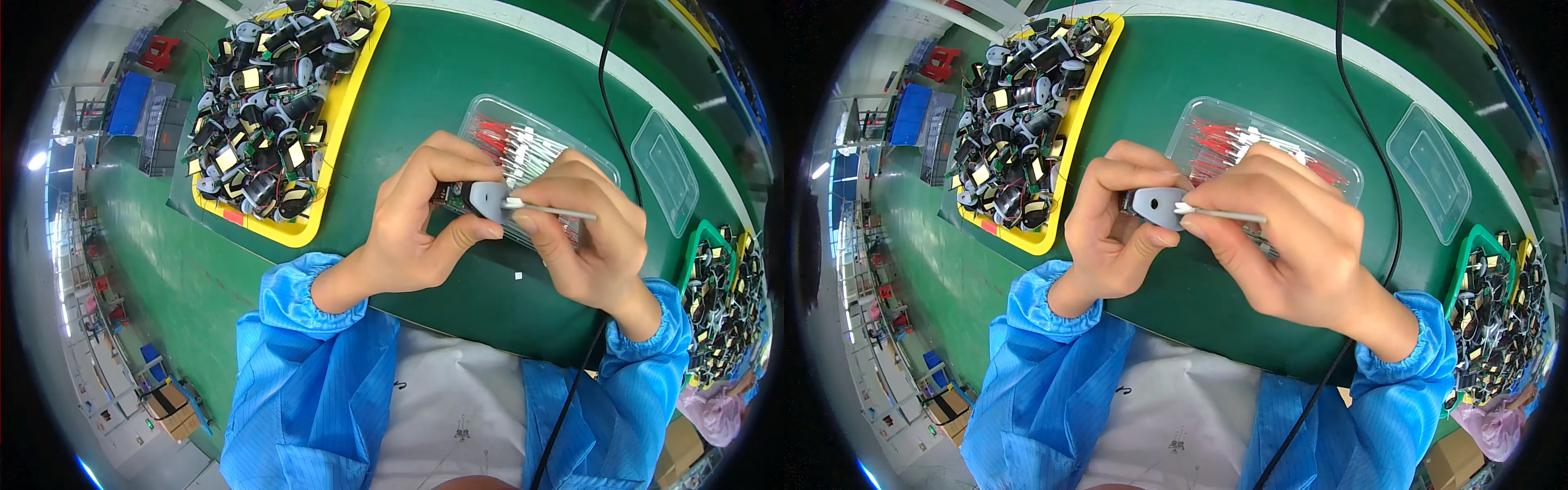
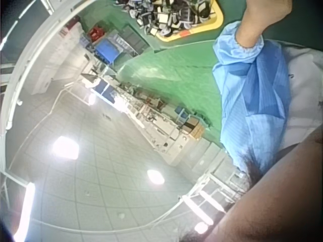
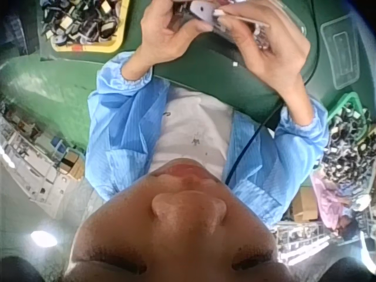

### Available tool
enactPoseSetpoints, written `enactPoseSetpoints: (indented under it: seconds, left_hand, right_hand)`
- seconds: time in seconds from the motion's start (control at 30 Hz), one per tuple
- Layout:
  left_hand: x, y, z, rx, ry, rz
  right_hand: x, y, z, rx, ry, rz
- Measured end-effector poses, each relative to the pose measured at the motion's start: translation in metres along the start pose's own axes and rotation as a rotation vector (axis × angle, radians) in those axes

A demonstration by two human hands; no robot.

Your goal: The person picks up small electronic components from a yellow tray and uses a cotton swab to clean or apply a substance to the grey surface of each unit. After treating each component, they place it into a clear plastic container filled with other swabs. The process is repeated for multiple units throughout the clip.

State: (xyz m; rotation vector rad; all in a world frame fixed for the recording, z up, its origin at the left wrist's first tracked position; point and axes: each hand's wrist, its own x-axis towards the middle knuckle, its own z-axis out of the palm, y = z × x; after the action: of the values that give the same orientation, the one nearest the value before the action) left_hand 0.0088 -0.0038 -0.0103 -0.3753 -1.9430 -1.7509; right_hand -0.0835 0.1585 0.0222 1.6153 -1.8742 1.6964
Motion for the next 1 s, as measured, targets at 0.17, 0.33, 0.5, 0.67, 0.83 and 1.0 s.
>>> enactPoseSetpoints:
  seconds: [0.17, 0.33, 0.5, 0.67, 0.83, 1.0]
  left_hand:
    - [0.003, -0.001, 0.000, 0.006, 0.000, 0.016]
    - [0.001, 0.000, 0.003, 0.108, 0.045, 0.037]
    - [0.002, 0.000, 0.004, 0.189, 0.039, 0.115]
    - [0.002, -0.003, -0.002, 0.275, -0.072, 0.205]
    - [-0.001, 0.002, 0.001, 0.292, -0.068, 0.217]
    - [-0.004, 0.001, 0.011, 0.098, 0.071, 0.073]
  right_hand:
    - [0.006, 0.000, -0.009, 0.065, -0.046, 0.129]
    - [0.005, -0.001, -0.007, 0.026, -0.040, 0.124]
    - [0.002, -0.007, -0.001, -0.084, 0.000, 0.004]
    - [0.001, -0.009, -0.004, 0.016, -0.033, 0.100]
    - [-0.001, -0.008, -0.002, 0.063, -0.034, 0.087]
    - [-0.005, -0.002, 0.001, -0.059, -0.018, -0.069]
